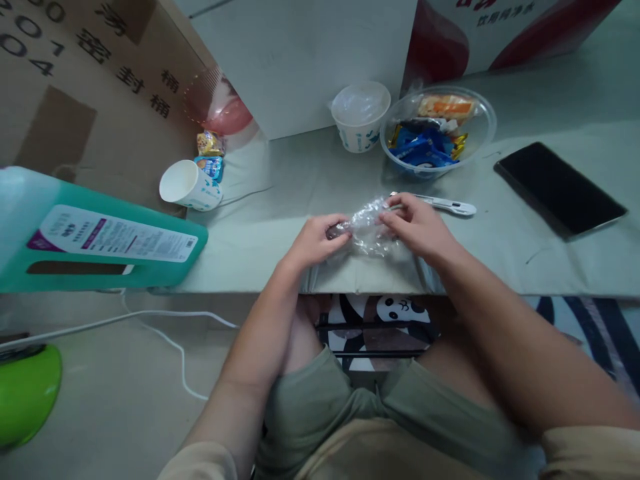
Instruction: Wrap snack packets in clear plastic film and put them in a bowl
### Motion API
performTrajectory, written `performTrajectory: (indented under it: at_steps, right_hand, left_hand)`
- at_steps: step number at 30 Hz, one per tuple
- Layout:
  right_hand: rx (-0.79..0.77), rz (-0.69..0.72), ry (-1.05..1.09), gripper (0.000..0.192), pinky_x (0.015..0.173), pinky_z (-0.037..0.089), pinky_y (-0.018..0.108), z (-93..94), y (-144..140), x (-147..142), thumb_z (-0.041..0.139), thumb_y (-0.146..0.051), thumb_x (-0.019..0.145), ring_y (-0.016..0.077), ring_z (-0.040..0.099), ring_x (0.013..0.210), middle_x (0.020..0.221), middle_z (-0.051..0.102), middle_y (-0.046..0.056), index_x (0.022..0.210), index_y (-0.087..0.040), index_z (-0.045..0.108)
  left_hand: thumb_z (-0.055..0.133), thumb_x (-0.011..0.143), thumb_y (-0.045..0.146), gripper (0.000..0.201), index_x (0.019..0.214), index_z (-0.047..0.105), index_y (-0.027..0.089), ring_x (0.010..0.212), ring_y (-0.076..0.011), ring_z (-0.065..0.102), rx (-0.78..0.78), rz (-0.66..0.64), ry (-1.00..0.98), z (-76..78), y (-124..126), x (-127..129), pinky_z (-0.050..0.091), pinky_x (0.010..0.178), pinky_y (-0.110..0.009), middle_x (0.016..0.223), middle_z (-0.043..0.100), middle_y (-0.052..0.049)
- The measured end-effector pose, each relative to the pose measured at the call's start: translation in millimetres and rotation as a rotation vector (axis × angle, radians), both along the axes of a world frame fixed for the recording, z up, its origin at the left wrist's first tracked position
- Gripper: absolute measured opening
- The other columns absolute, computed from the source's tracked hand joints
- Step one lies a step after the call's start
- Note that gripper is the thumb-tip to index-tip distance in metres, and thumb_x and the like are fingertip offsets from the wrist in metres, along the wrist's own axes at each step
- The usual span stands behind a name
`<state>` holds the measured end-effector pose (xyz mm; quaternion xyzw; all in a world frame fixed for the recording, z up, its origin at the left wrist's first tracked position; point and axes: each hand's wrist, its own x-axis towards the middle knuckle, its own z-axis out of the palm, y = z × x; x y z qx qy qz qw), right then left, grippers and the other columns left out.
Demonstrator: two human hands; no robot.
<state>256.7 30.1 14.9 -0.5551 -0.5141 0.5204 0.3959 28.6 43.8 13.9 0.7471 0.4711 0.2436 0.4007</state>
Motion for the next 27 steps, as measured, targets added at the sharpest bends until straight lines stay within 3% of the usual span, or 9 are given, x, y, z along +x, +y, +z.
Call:
performTrajectory:
  at_steps: [3,5,7,10,13,16,18,22,27]
  right_hand:
    - [0.394,-0.07,-0.268,0.048,0.098,0.052,0.049,0.7,-1.6,4.3,0.077,-0.042,0.069,0.0315,0.066,0.111,0.119,0.069,0.013,0.11,-0.024,0.06]
    - [0.5,0.083,-0.276,0.064,0.106,0.047,0.048,3.1,-3.9,5.9,0.078,-0.044,0.068,0.0338,0.06,0.125,0.133,0.064,0.015,0.124,-0.022,0.058]
    - [0.404,0.282,-0.26,0.066,0.098,0.049,0.045,5.4,-5.1,6.8,0.076,-0.044,0.071,0.0315,0.065,0.115,0.124,0.07,0.013,0.13,-0.021,0.056]
    - [0.183,0.458,-0.308,0.034,0.077,0.046,0.036,7.0,-4.1,7.3,0.066,-0.04,0.078,0.0232,0.065,0.081,0.087,0.071,0.005,0.106,-0.019,0.065]
    - [0.108,0.361,-0.368,0.017,0.068,0.039,0.032,7.9,-1.9,6.6,0.06,-0.037,0.08,0.0186,0.056,0.069,0.072,0.063,0.002,0.08,-0.02,0.061]
    - [0.091,0.246,-0.364,0.017,0.067,0.039,0.032,9.1,-1.4,7.7,0.06,-0.037,0.078,0.0181,0.054,0.07,0.072,0.062,0.002,0.076,-0.021,0.057]
    - [0.099,0.249,-0.314,0.025,0.07,0.042,0.034,10.0,-2.1,12.1,0.063,-0.045,0.078,0.0197,0.057,0.075,0.081,0.066,0.005,0.08,-0.02,0.059]
    - [0.124,0.338,-0.198,0.048,0.076,0.048,0.034,10.5,-5.6,22.5,0.073,-0.054,0.073,0.0215,0.064,0.086,0.103,0.071,0.009,0.105,-0.019,0.065]
    - [0.159,0.6,-0.177,0.023,0.062,0.037,0.028,5.2,-9.0,11.0,0.063,-0.04,0.083,0.0135,0.051,0.062,0.063,0.055,-0.002,0.074,-0.02,0.061]
  left_hand:
    - [0.068,0.081,0.031,0.019,0.091,0.076,0.017,0.07,-0.0141,0.062,-0.082,0.022,-0.042,3.4,2.5,-5.1,0.046,0.065,-0.025,0.08,0.073,-0.002]
    - [0.072,0.077,0.034,0.019,0.086,0.074,0.017,0.067,-0.0131,0.06,-0.193,-0.057,-0.072,8.9,1.9,-7.3,0.044,0.062,-0.024,0.076,0.07,-0.001]
    - [0.077,0.073,0.036,0.022,0.084,0.073,0.017,0.066,-0.0125,0.059,-0.302,-0.14,-0.106,14.2,0.7,-8.5,0.045,0.062,-0.024,0.074,0.069,-0.001]
    - [0.082,0.07,0.038,0.029,0.087,0.071,0.017,0.065,-0.0112,0.058,-0.344,-0.074,-0.174,14.0,1.3,-7.9,0.045,0.061,-0.023,0.076,0.068,-0.001]
    - [0.083,0.07,0.033,0.033,0.093,0.066,0.018,0.06,-0.009,0.053,-0.25,0.15,-0.223,3.1,5.0,-3.8,0.042,0.057,-0.022,0.072,0.062,0.002]
    - [0.08,0.07,0.027,0.039,0.104,0.061,0.022,0.062,-0.009,0.053,-0.124,0.276,-0.292,-6.2,7.4,1.9,0.043,0.059,-0.023,0.077,0.063,0.003]
    - [0.079,0.071,0.027,0.043,0.11,0.059,0.023,0.064,-0.0092,0.056,-0.112,0.262,-0.332,-6.0,6.6,4.0,0.045,0.061,-0.023,0.081,0.065,0.002]
    - [0.085,0.068,0.029,0.05,0.111,0.06,0.021,0.068,-0.0104,0.063,-0.285,0.057,-0.383,3.1,0.7,5.3,0.047,0.062,-0.022,0.081,0.067,0.002]
    - [0.093,0.062,0.042,0.064,0.116,0.064,0.023,0.086,-0.0156,0.071,-0.437,0.079,-0.657,3.3,-4.7,16.1,0.053,0.072,-0.024,0.094,0.074,-0.003]
